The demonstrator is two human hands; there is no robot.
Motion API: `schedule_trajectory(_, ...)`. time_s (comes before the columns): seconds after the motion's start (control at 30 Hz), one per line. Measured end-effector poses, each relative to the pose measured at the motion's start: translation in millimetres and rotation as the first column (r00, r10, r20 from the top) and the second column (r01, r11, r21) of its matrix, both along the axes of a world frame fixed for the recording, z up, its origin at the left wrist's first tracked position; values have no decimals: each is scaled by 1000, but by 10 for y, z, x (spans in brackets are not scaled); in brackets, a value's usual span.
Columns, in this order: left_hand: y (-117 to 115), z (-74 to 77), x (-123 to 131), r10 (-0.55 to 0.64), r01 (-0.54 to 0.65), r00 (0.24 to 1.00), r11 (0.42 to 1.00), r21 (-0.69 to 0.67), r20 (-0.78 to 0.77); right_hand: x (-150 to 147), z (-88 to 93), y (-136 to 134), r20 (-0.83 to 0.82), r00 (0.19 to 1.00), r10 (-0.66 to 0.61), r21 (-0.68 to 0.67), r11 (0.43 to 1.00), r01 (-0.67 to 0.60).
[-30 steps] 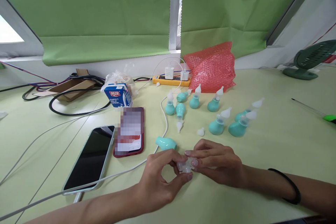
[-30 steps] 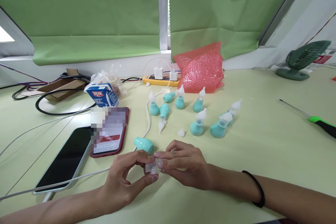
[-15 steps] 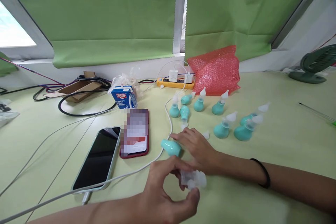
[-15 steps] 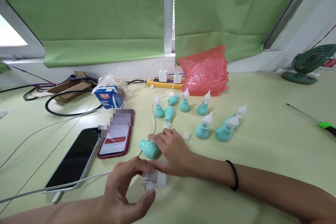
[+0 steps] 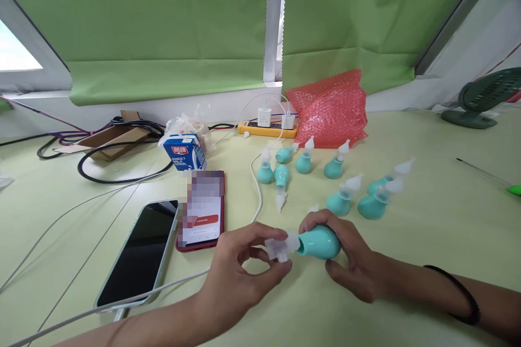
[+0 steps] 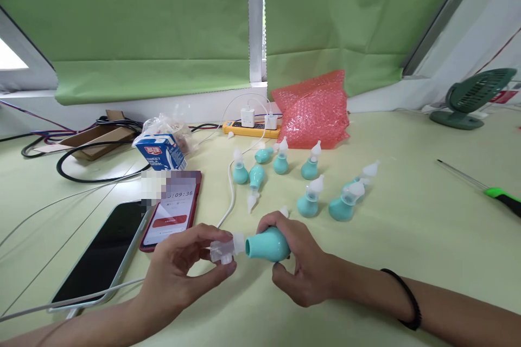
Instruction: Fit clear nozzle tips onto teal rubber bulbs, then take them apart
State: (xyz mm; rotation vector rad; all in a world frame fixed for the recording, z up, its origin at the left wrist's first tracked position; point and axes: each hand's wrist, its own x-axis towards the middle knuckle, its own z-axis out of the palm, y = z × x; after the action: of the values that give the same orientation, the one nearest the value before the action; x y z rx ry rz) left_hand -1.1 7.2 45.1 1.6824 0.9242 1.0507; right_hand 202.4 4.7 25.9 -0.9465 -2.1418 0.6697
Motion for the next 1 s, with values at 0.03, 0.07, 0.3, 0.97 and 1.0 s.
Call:
schedule_trajectory(0.03,8,2,5,-7,7,1000,1000,-31,-17,-7,12,-13,7,1000,-2,-10,1000,2)
schedule_trajectory(0.07,13,5,9,-13,11,999,998,-56,-31,-21,23,-20,6,1000,-12,-16,1000,12)
schedule_trajectory(0.3,58,-34,-2,-141,134,989,976,-174,-32,-136,46,6,-54,986,-159,-50,986,156)
schedule_trajectory(0.97,142,149,-101,-66,618,753,415,668,-655,-187,211,23,4,986,-167,-961,271,50)
schedule_trajectory(1.0,134,145,-96,-71,621,756,391,679,-650,-184,220,34,-8,989,-146,-974,225,25)
